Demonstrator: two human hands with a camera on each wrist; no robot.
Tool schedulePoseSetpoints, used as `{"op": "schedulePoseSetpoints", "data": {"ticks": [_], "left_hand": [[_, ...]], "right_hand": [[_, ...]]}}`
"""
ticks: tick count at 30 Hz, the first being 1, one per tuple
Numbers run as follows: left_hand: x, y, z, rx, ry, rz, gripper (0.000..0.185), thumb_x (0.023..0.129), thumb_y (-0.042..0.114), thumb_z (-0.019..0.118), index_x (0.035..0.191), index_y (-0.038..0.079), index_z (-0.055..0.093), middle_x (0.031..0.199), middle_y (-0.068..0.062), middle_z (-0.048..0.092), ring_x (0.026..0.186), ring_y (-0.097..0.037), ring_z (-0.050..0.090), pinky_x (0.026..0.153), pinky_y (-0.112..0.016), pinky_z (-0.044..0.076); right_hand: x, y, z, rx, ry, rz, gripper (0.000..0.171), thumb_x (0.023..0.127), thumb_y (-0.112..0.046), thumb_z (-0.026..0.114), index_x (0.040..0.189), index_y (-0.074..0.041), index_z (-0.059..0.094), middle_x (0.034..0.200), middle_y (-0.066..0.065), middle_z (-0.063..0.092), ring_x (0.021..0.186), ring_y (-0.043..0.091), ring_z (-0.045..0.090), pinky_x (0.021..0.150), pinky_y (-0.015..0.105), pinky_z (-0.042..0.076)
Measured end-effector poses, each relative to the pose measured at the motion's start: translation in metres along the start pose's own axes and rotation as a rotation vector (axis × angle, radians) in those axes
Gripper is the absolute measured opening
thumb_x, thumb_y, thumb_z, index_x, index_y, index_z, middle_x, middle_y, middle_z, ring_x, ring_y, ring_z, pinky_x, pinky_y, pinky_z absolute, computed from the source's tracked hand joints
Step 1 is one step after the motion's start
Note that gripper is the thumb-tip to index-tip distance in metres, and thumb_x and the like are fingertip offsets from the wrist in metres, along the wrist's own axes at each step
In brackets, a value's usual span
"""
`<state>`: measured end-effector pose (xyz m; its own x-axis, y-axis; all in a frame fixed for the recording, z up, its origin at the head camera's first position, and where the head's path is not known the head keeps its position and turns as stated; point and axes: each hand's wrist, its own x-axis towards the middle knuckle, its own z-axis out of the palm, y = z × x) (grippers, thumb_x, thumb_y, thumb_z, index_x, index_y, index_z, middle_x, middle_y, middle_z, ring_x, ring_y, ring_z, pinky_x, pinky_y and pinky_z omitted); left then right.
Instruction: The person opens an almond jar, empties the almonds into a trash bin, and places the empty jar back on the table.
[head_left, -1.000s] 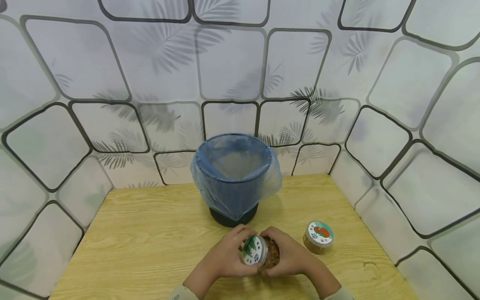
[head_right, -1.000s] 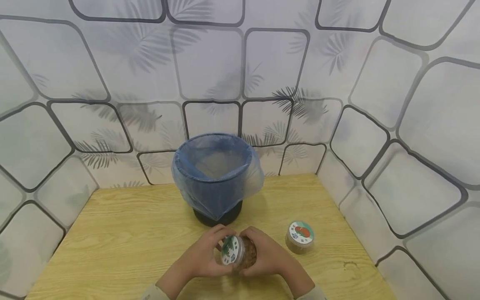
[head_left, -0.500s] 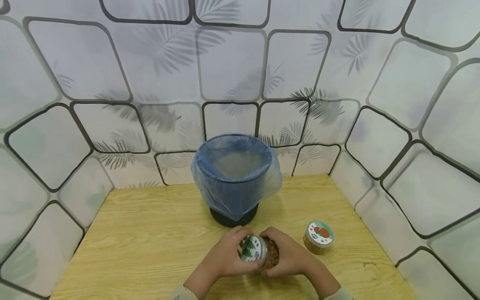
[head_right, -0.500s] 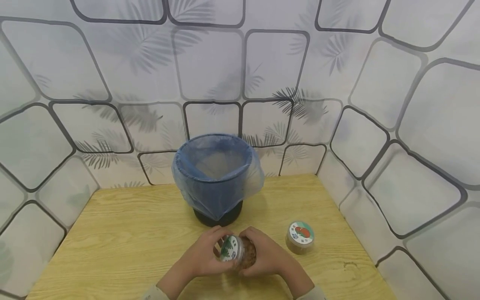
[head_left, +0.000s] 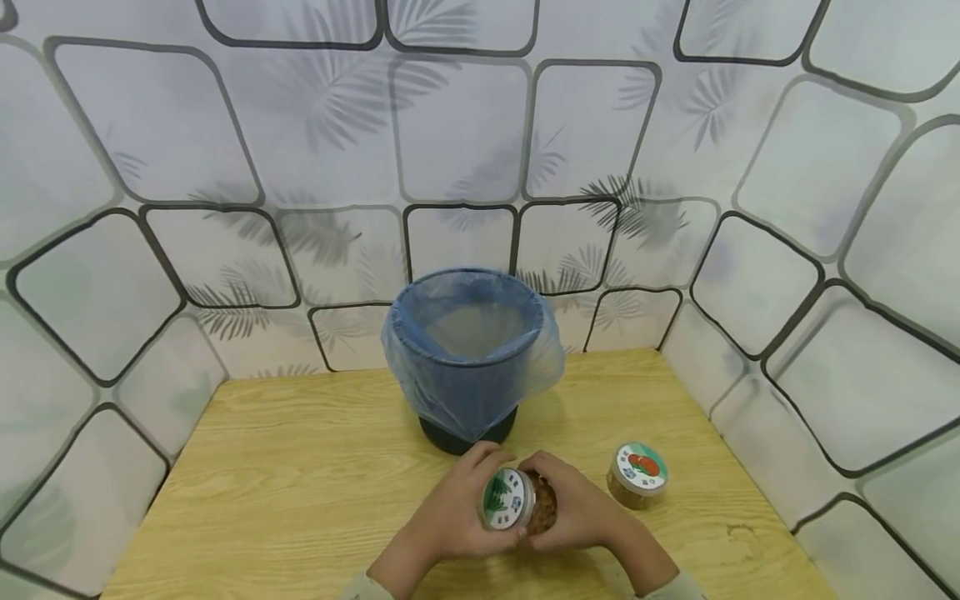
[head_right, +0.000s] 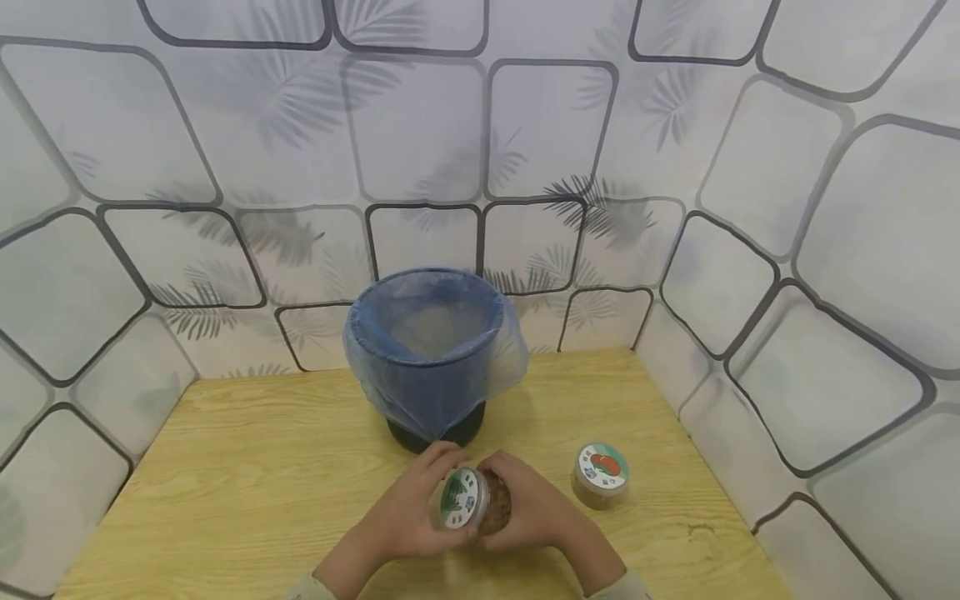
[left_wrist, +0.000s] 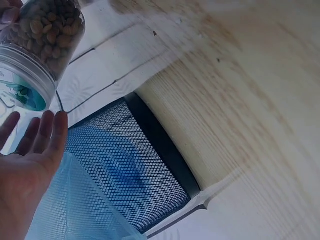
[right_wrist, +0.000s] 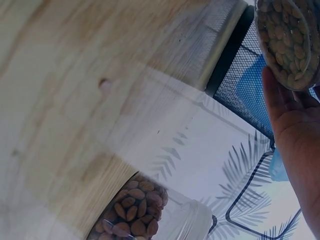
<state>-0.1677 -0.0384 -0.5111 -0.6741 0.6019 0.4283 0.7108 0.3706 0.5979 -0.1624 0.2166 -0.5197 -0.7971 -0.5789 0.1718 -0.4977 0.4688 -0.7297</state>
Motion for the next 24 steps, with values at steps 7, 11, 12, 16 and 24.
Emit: {"op": "schedulePoseSetpoints", "data": {"ticks": [7,11,12,16,24], "left_hand": [[-0.0007,-0.0006,-0.0015,-0.085,-0.054,0.049,0.084,0.076,0.031,0.085,0.153,0.023,0.054,0.152,0.002,0.047,0.136,-0.017,0.052,0.105,-0.042,0.056],[-0.0006,-0.0005,-0.0020,-0.089,-0.081,0.043,0.085,0.073,0.028,0.084,0.153,0.026,0.055,0.148,0.007,0.050,0.130,-0.013,0.053,0.105,-0.040,0.056],[-0.0007,-0.0004,-0.0020,-0.088,-0.082,0.048,0.083,0.073,0.027,0.084,0.151,0.025,0.056,0.146,0.006,0.052,0.129,-0.013,0.054,0.104,-0.039,0.056],[-0.0014,0.0005,-0.0019,-0.090,-0.075,0.044,0.075,0.074,0.027,0.084,0.145,0.022,0.060,0.142,0.005,0.055,0.125,-0.012,0.056,0.103,-0.038,0.057],[0.0012,0.0002,-0.0020,-0.112,-0.059,0.026,0.068,0.075,0.029,0.090,0.137,0.020,0.065,0.134,0.007,0.059,0.118,-0.010,0.060,0.101,-0.034,0.058]], "right_hand": [[-0.0008,0.0002,-0.0006,-0.004,0.007,0.002,0.075,0.077,-0.044,0.096,0.138,-0.036,0.054,0.126,-0.014,0.060,0.109,0.006,0.063,0.094,0.031,0.058],[-0.0013,0.0010,0.0006,-0.027,0.014,-0.005,0.076,0.075,-0.043,0.097,0.138,-0.037,0.054,0.125,-0.015,0.060,0.108,0.005,0.062,0.094,0.030,0.057],[-0.0014,0.0014,0.0009,-0.025,0.013,-0.008,0.076,0.076,-0.043,0.097,0.138,-0.037,0.054,0.126,-0.015,0.061,0.109,0.005,0.062,0.095,0.030,0.058],[-0.0016,0.0023,0.0016,-0.018,0.007,-0.021,0.075,0.077,-0.042,0.096,0.138,-0.036,0.053,0.130,-0.015,0.061,0.112,0.006,0.063,0.097,0.032,0.058],[-0.0016,0.0027,0.0010,-0.013,0.004,-0.025,0.072,0.077,-0.040,0.096,0.136,-0.035,0.055,0.128,-0.015,0.062,0.111,0.006,0.063,0.096,0.031,0.058]]}}
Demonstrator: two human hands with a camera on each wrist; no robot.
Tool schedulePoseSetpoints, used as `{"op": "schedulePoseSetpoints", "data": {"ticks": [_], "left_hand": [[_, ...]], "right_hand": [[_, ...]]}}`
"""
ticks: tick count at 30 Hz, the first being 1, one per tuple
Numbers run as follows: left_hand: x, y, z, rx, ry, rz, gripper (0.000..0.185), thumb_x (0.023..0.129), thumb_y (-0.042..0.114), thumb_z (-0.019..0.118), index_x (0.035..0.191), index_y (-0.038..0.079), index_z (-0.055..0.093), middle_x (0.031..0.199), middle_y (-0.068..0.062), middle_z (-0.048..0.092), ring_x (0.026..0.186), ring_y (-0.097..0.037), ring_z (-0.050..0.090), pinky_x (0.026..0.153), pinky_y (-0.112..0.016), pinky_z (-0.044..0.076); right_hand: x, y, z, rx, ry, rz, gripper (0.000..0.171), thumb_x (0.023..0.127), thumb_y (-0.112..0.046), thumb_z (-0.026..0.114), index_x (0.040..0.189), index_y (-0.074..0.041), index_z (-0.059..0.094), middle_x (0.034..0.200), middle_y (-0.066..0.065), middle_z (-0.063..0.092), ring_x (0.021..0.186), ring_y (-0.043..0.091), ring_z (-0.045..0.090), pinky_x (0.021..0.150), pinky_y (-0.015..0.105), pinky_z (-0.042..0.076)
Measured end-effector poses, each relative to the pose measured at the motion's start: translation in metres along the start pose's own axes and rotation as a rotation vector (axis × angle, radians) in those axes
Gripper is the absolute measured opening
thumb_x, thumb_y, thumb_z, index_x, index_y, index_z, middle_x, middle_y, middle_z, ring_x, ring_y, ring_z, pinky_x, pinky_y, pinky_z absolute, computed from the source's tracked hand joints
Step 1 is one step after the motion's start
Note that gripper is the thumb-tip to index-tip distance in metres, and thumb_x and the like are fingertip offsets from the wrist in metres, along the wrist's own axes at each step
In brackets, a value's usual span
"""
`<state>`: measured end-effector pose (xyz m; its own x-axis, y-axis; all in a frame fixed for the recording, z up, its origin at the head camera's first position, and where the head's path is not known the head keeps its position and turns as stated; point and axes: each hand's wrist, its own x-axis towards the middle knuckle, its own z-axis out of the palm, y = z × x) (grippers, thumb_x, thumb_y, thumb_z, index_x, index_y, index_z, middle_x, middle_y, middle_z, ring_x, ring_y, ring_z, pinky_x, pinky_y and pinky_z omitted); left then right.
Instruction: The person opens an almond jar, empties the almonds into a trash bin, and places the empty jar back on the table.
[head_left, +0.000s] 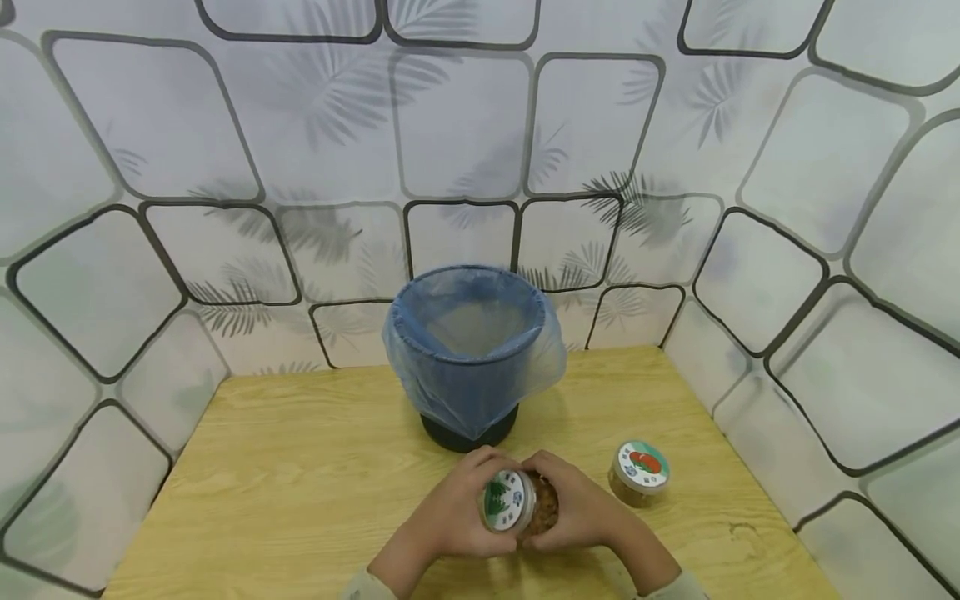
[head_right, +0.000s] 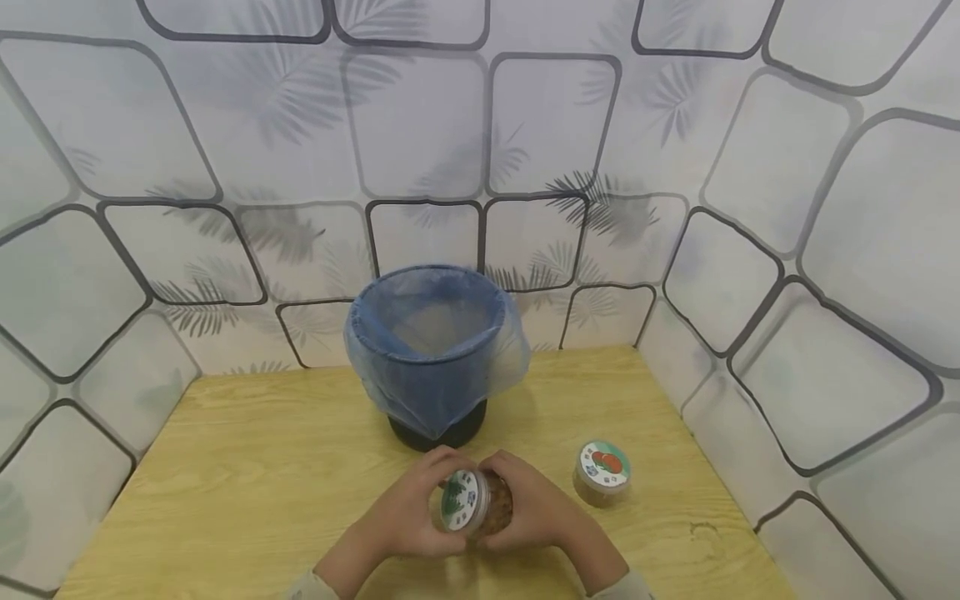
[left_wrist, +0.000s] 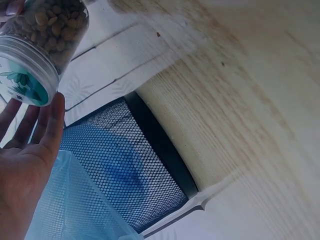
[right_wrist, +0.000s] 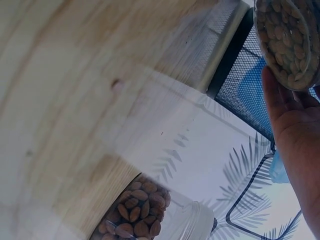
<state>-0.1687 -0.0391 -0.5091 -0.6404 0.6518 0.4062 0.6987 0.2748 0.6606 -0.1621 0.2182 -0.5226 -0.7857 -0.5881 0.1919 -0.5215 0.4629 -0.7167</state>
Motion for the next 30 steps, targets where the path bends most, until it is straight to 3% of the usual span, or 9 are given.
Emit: {"op": "schedulePoseSetpoints", "data": {"ticks": [6,12,16,19,24,30], "left_hand": [[0.0019,0.0008,-0.0011,0.029,0.030,-0.004,0.063,0.077,0.035,0.089,0.134,0.020,0.066,0.127,0.006,0.063,0.109,-0.009,0.063,0.093,-0.031,0.060],[0.0008,0.0000,0.0018,0.021,0.065,-0.118,0.051,0.081,0.042,0.085,0.124,0.021,0.068,0.109,0.007,0.062,0.090,-0.006,0.059,0.077,-0.024,0.059],[0.0013,-0.0003,0.0029,0.020,0.075,-0.192,0.044,0.084,0.047,0.083,0.119,0.023,0.069,0.102,0.009,0.062,0.085,-0.005,0.058,0.073,-0.022,0.056],[0.0020,0.0002,0.0027,0.031,0.072,-0.219,0.053,0.087,0.052,0.081,0.127,0.020,0.069,0.105,0.007,0.064,0.086,-0.006,0.059,0.073,-0.022,0.055],[0.0009,0.0007,0.0020,0.097,0.052,-0.196,0.073,0.092,0.061,0.075,0.146,0.014,0.061,0.120,0.002,0.066,0.095,-0.007,0.061,0.078,-0.025,0.057],[-0.0013,0.0008,0.0000,0.090,0.017,-0.137,0.081,0.090,0.063,0.077,0.156,0.023,0.051,0.139,0.005,0.058,0.113,-0.011,0.062,0.093,-0.034,0.060]], "right_hand": [[0.0011,-0.0014,-0.0024,-0.021,-0.007,0.005,0.072,0.077,-0.043,0.096,0.135,-0.035,0.055,0.127,-0.016,0.061,0.112,0.005,0.062,0.098,0.031,0.057],[0.0030,-0.0032,-0.0038,-0.037,-0.011,0.026,0.071,0.076,-0.038,0.096,0.134,-0.036,0.056,0.126,-0.018,0.060,0.110,0.005,0.062,0.097,0.031,0.057],[0.0048,-0.0040,-0.0032,-0.049,-0.018,0.033,0.070,0.077,-0.039,0.095,0.135,-0.037,0.055,0.126,-0.018,0.059,0.109,0.004,0.062,0.095,0.030,0.058],[0.0054,-0.0048,-0.0031,-0.058,-0.019,0.041,0.071,0.076,-0.041,0.096,0.134,-0.037,0.055,0.125,-0.019,0.059,0.109,0.004,0.062,0.095,0.030,0.058],[0.0040,-0.0060,-0.0038,-0.062,-0.014,0.056,0.072,0.073,-0.037,0.099,0.132,-0.035,0.057,0.124,-0.019,0.060,0.109,0.004,0.062,0.097,0.031,0.058],[0.0012,-0.0058,-0.0020,-0.051,-0.010,0.042,0.069,0.075,-0.037,0.097,0.132,-0.032,0.057,0.123,-0.017,0.060,0.106,0.004,0.062,0.094,0.029,0.058]]}}
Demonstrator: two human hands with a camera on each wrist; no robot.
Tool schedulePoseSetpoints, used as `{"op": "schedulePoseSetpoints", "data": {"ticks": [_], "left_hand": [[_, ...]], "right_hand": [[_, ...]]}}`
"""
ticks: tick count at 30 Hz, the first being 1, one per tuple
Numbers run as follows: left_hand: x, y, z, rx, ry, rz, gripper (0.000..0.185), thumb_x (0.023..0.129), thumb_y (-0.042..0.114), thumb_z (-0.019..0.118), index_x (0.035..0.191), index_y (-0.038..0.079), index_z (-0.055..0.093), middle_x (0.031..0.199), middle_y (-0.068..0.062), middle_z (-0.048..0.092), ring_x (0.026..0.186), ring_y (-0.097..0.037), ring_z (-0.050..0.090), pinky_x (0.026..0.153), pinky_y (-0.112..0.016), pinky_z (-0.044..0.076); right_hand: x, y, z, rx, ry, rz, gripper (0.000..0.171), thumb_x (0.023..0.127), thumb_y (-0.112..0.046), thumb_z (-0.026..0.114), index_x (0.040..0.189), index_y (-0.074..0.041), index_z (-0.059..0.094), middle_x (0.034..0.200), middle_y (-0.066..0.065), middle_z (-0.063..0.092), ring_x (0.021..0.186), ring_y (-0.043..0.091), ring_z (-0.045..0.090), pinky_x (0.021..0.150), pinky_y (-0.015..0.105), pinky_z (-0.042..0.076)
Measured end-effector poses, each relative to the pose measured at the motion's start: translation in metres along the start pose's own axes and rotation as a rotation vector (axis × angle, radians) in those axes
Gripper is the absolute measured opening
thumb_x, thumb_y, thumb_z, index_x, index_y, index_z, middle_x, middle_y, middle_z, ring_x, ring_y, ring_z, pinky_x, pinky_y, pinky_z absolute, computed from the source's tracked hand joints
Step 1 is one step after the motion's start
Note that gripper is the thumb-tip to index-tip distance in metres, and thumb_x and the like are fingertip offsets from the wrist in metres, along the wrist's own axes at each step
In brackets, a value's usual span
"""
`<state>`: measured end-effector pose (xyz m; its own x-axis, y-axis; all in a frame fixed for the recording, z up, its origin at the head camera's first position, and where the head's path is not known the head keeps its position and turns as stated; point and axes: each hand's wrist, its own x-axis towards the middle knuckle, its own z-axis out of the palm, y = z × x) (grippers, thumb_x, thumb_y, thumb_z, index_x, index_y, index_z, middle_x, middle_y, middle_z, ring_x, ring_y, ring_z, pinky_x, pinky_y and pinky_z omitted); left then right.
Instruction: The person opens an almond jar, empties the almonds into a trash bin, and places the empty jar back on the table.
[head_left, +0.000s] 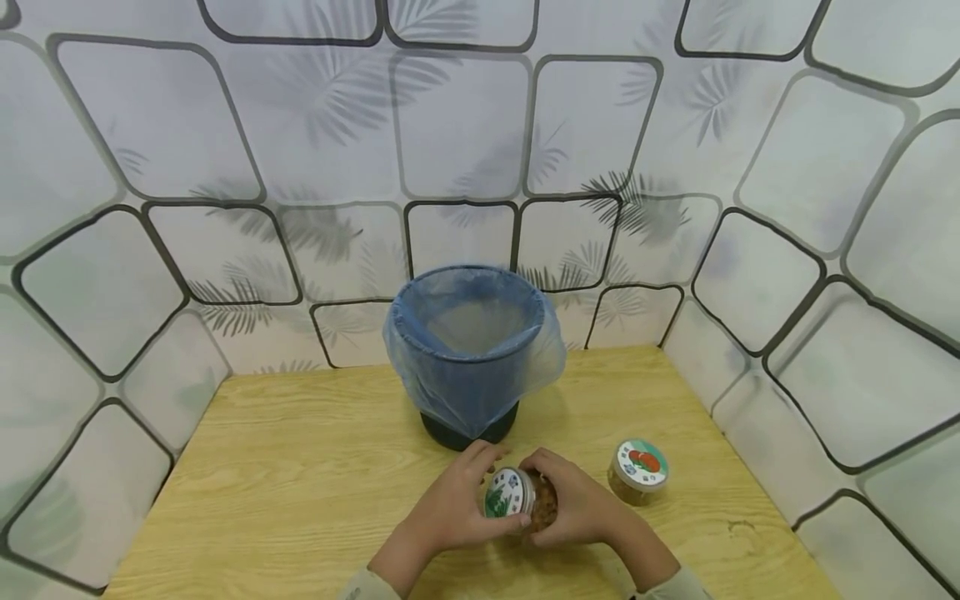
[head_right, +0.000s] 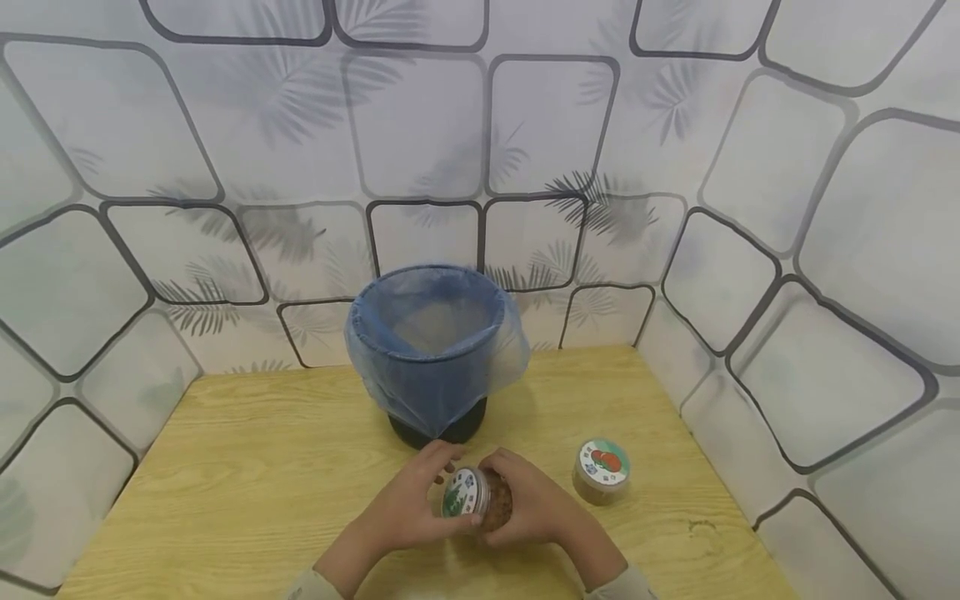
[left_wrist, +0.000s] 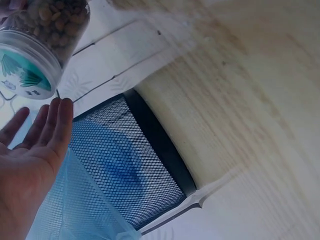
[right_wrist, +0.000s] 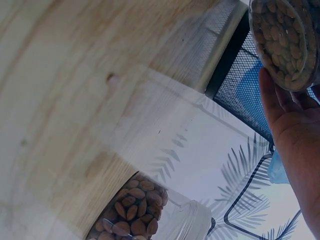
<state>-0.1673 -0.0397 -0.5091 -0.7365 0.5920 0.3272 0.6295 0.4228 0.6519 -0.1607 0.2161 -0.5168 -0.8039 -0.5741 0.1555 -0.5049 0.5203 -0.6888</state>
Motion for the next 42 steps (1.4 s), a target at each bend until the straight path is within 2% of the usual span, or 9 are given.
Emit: {"op": "schedulePoseSetpoints", "data": {"ticks": [2,7,12,17,24,30,37,42], "left_hand": [[-0.0005,0.0007,-0.0016,-0.030,-0.017,0.033,0.084,0.087,0.059,0.082,0.157,0.026,0.049,0.144,0.006,0.056,0.120,-0.013,0.063,0.098,-0.037,0.060],[-0.0008,0.0000,-0.0037,-0.056,-0.067,0.115,0.085,0.082,0.042,0.089,0.156,0.023,0.051,0.149,0.004,0.052,0.130,-0.015,0.060,0.104,-0.039,0.058],[-0.0012,-0.0015,-0.0036,-0.054,-0.115,0.122,0.086,0.079,0.030,0.090,0.156,0.022,0.051,0.152,0.004,0.049,0.132,-0.015,0.058,0.106,-0.038,0.057],[-0.0012,-0.0015,-0.0043,-0.057,-0.123,0.124,0.085,0.078,0.025,0.090,0.154,0.022,0.053,0.151,0.004,0.052,0.130,-0.013,0.059,0.106,-0.037,0.057],[-0.0017,-0.0030,-0.0043,-0.053,-0.083,0.124,0.079,0.079,0.030,0.091,0.149,0.022,0.057,0.143,0.006,0.058,0.124,-0.009,0.061,0.104,-0.035,0.057],[-0.0027,-0.0027,-0.0046,-0.070,-0.071,0.084,0.073,0.083,0.037,0.088,0.147,0.020,0.058,0.138,0.006,0.060,0.118,-0.008,0.062,0.100,-0.036,0.059],[-0.0038,-0.0053,-0.0036,-0.100,-0.074,0.039,0.073,0.088,0.047,0.084,0.148,0.014,0.059,0.137,0.001,0.061,0.112,-0.008,0.063,0.086,-0.028,0.062],[-0.0041,-0.0063,-0.0033,-0.144,-0.085,-0.014,0.069,0.087,0.052,0.084,0.143,0.017,0.061,0.131,0.002,0.063,0.106,-0.006,0.063,0.078,-0.025,0.062]], "right_hand": [[-0.0004,0.0005,0.0010,0.006,0.000,-0.013,0.067,0.078,-0.041,0.095,0.132,-0.032,0.057,0.123,-0.016,0.059,0.106,0.004,0.062,0.093,0.029,0.059],[-0.0013,0.0019,0.0019,0.020,0.001,-0.014,0.070,0.078,-0.048,0.095,0.135,-0.035,0.057,0.125,-0.017,0.059,0.110,0.004,0.062,0.097,0.032,0.059],[-0.0019,0.0020,0.0011,0.020,-0.006,0.006,0.076,0.075,-0.046,0.098,0.137,-0.037,0.055,0.127,-0.018,0.059,0.112,0.005,0.061,0.100,0.033,0.057],[-0.0014,0.0022,0.0005,0.023,-0.009,0.011,0.076,0.074,-0.045,0.098,0.136,-0.038,0.055,0.126,-0.018,0.059,0.111,0.005,0.062,0.099,0.033,0.058],[0.0000,0.0033,0.0010,0.015,-0.007,0.011,0.076,0.074,-0.046,0.098,0.137,-0.038,0.055,0.128,-0.019,0.059,0.113,0.005,0.062,0.099,0.033,0.058],[0.0006,0.0017,0.0013,0.015,-0.003,0.015,0.074,0.074,-0.045,0.098,0.134,-0.037,0.056,0.127,-0.019,0.059,0.113,0.005,0.062,0.099,0.034,0.058],[0.0015,0.0012,0.0028,0.033,-0.007,0.019,0.071,0.075,-0.047,0.097,0.132,-0.037,0.057,0.125,-0.018,0.059,0.110,0.005,0.062,0.098,0.033,0.058],[0.0020,0.0005,0.0035,0.029,-0.007,0.006,0.069,0.076,-0.044,0.097,0.132,-0.036,0.057,0.124,-0.018,0.059,0.108,0.005,0.062,0.096,0.032,0.058]]}}
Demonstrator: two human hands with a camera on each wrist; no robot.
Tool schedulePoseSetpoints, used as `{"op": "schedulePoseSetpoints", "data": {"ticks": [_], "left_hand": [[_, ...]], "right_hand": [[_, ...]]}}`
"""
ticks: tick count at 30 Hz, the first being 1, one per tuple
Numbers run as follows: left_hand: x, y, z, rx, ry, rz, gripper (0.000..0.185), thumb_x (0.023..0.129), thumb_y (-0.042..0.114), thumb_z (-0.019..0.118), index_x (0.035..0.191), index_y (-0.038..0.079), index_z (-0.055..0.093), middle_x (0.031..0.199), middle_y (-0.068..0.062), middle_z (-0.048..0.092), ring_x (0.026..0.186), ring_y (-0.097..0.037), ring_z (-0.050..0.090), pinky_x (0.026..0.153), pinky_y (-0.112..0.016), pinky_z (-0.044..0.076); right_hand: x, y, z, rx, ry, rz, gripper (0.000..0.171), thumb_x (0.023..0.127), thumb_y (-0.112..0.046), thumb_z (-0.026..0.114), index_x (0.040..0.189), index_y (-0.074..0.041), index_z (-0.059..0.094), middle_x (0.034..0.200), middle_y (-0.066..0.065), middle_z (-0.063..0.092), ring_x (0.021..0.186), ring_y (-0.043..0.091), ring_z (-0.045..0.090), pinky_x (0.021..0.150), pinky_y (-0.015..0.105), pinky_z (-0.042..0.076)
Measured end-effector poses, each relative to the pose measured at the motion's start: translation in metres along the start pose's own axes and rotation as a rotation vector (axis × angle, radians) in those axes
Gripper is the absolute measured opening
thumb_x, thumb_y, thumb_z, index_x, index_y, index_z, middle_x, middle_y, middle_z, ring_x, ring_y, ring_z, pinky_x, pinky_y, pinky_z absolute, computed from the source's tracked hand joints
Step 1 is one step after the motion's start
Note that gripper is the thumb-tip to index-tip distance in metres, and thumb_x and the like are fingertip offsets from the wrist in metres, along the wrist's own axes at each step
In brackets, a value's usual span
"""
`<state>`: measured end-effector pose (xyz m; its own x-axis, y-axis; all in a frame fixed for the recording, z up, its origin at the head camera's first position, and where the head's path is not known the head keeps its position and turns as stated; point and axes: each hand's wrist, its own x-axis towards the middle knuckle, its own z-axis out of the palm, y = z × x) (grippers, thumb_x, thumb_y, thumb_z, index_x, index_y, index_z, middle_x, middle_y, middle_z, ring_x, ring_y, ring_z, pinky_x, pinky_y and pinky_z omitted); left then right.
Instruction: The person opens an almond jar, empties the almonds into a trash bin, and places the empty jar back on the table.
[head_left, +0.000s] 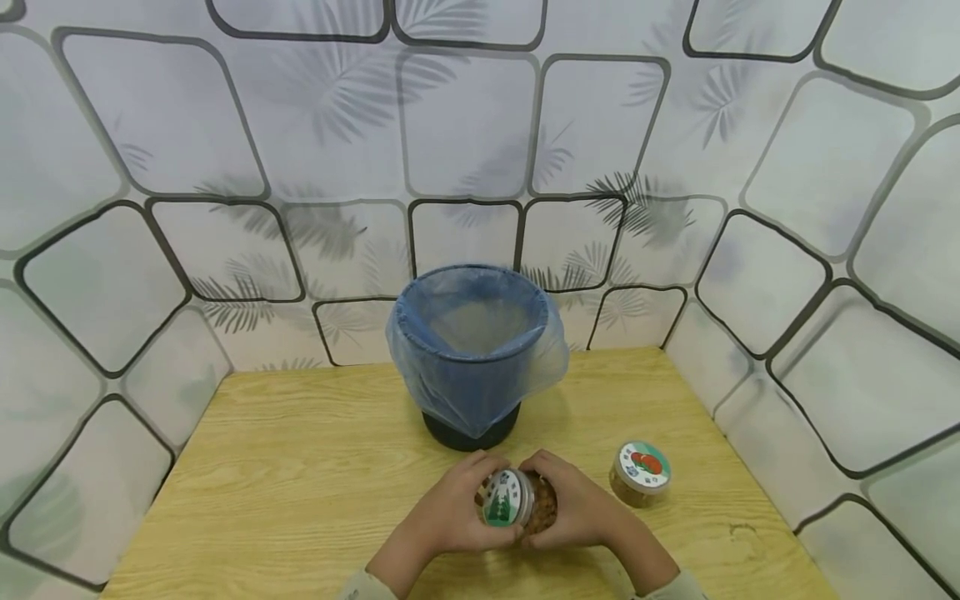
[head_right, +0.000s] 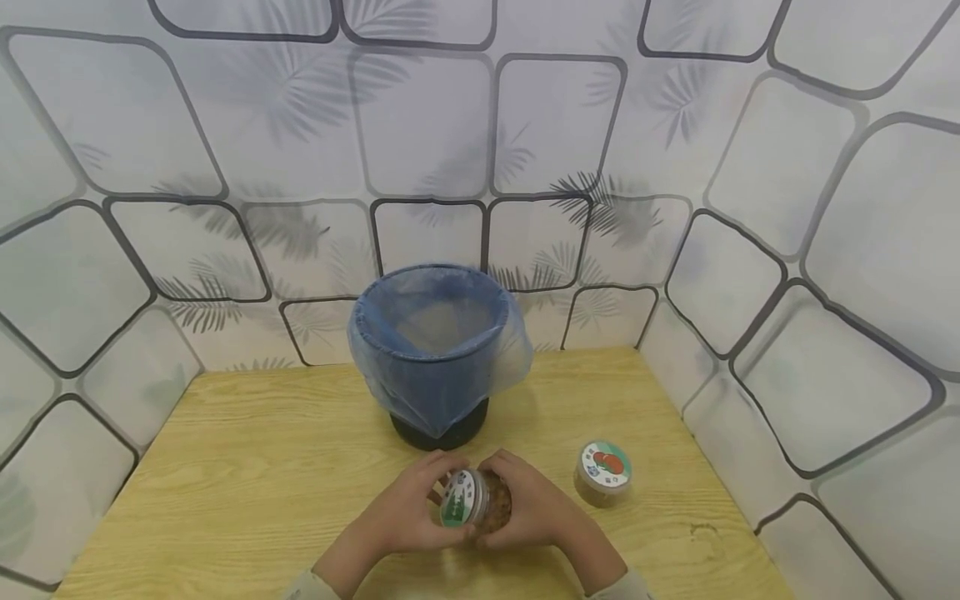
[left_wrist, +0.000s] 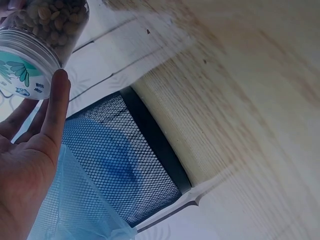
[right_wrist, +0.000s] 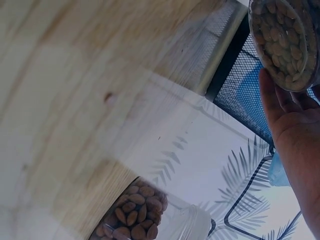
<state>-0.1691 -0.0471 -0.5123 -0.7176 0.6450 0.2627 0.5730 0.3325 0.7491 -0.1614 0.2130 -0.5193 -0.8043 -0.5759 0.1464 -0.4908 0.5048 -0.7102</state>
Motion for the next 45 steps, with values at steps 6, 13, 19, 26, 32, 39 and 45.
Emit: {"op": "schedulePoseSetpoints", "data": {"ticks": [6,13,19,26,32,39,45], "left_hand": [[0.0001,-0.0001,0.0009,-0.024,0.007,-0.025,0.061,0.086,0.051,0.085,0.136,0.023,0.063,0.120,0.006,0.061,0.099,-0.003,0.061,0.076,-0.023,0.062],[-0.0004,0.0008,0.0029,0.037,0.049,-0.051,0.060,0.083,0.057,0.086,0.130,0.025,0.066,0.114,0.009,0.060,0.094,-0.005,0.058,0.075,-0.022,0.059],[-0.0002,0.0004,0.0036,0.034,0.055,-0.074,0.057,0.083,0.058,0.086,0.126,0.026,0.066,0.112,0.008,0.059,0.092,-0.008,0.058,0.072,-0.020,0.058],[0.0016,-0.0011,0.0040,0.026,0.063,-0.077,0.052,0.084,0.059,0.084,0.119,0.026,0.066,0.108,0.009,0.062,0.090,-0.007,0.058,0.070,-0.021,0.057],[0.0026,-0.0002,0.0043,0.049,0.084,-0.060,0.050,0.083,0.058,0.085,0.113,0.022,0.067,0.102,0.010,0.065,0.087,-0.007,0.059,0.073,-0.022,0.054],[0.0041,-0.0011,0.0050,0.008,0.072,-0.086,0.045,0.083,0.056,0.085,0.106,0.022,0.066,0.095,0.008,0.066,0.082,-0.009,0.060,0.070,-0.022,0.054],[0.0045,-0.0011,0.0061,-0.038,0.077,-0.116,0.041,0.082,0.052,0.086,0.102,0.022,0.066,0.091,0.006,0.066,0.077,-0.010,0.061,0.065,-0.022,0.054]], "right_hand": [[0.0006,0.0004,0.0013,-0.012,0.003,-0.014,0.068,0.077,-0.045,0.095,0.132,-0.036,0.057,0.124,-0.018,0.058,0.108,0.004,0.061,0.095,0.032,0.058],[0.0019,-0.0005,0.0017,-0.015,0.001,-0.005,0.066,0.078,-0.047,0.094,0.132,-0.036,0.057,0.124,-0.018,0.058,0.107,0.004,0.061,0.095,0.032,0.059],[0.0025,-0.0016,0.0014,-0.029,-0.001,-0.006,0.066,0.078,-0.047,0.094,0.132,-0.035,0.058,0.125,-0.018,0.058,0.108,0.003,0.061,0.095,0.031,0.059],[0.0025,-0.0027,0.0009,-0.038,-0.003,-0.004,0.068,0.077,-0.046,0.095,0.132,-0.034,0.058,0.125,-0.019,0.058,0.108,0.003,0.061,0.096,0.031,0.058],[0.0017,-0.0016,0.0013,-0.035,-0.006,-0.004,0.069,0.075,-0.045,0.097,0.131,-0.034,0.057,0.124,-0.018,0.058,0.108,0.004,0.061,0.096,0.031,0.058],[0.0017,-0.0011,0.0017,-0.032,-0.013,-0.004,0.069,0.075,-0.043,0.097,0.131,-0.034,0.057,0.124,-0.018,0.058,0.107,0.004,0.061,0.095,0.030,0.058],[0.0019,-0.0011,0.0025,-0.018,-0.018,0.007,0.072,0.072,-0.040,0.099,0.130,-0.034,0.056,0.123,-0.017,0.059,0.107,0.004,0.061,0.095,0.030,0.058]]}}
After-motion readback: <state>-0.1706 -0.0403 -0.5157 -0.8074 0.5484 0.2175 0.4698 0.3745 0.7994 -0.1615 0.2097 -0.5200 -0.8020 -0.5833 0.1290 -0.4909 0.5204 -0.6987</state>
